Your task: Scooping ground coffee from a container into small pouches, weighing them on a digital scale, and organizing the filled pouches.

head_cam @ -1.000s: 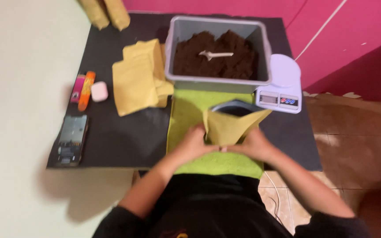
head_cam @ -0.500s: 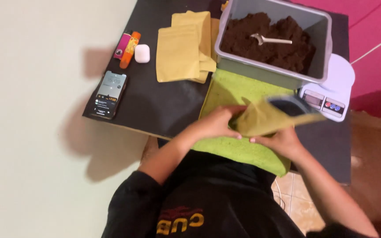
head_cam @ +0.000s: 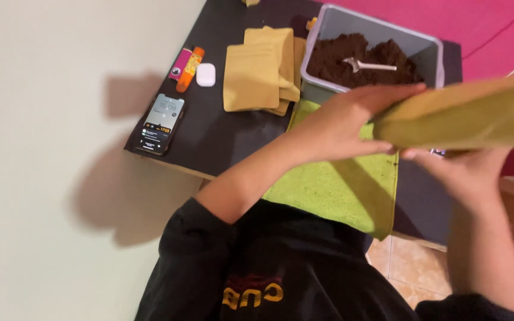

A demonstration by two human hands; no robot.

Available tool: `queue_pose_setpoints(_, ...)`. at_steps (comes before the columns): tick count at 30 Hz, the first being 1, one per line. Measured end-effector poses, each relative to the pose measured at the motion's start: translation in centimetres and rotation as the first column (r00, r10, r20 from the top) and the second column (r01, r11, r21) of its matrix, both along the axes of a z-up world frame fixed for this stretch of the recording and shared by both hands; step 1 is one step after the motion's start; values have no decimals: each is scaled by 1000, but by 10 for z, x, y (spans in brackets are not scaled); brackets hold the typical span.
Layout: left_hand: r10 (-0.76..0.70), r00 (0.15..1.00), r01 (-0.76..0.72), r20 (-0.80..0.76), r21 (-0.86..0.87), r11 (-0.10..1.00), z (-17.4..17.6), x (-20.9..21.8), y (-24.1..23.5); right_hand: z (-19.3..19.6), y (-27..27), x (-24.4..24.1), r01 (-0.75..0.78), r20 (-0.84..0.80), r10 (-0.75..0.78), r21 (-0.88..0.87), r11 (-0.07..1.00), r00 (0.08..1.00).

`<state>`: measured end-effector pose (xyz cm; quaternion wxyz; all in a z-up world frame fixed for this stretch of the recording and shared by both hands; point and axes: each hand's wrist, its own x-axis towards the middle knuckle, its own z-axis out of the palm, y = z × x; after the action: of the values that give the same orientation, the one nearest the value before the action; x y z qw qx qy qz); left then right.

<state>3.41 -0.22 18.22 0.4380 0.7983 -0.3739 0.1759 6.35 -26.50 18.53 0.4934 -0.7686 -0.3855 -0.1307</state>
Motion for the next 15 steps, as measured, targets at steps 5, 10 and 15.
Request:
queue_pose_setpoints(5, -54, 893, 65, -447, 10, 998, -103, -4, 14, -109, 18, -12, 56, -394, -135, -206, 977, 909)
queue_pose_setpoints(10, -2, 846, 40, -533, 61, 997, -149, 0, 2, -122, 36, -20, -9, -518, -121, -241, 970, 847)
queue_pose_setpoints(15, -29, 898, 15, -438, -34, 999, -95, 3, 0, -81, 30, 3, 13, -378, -58, -120, 993, 924)
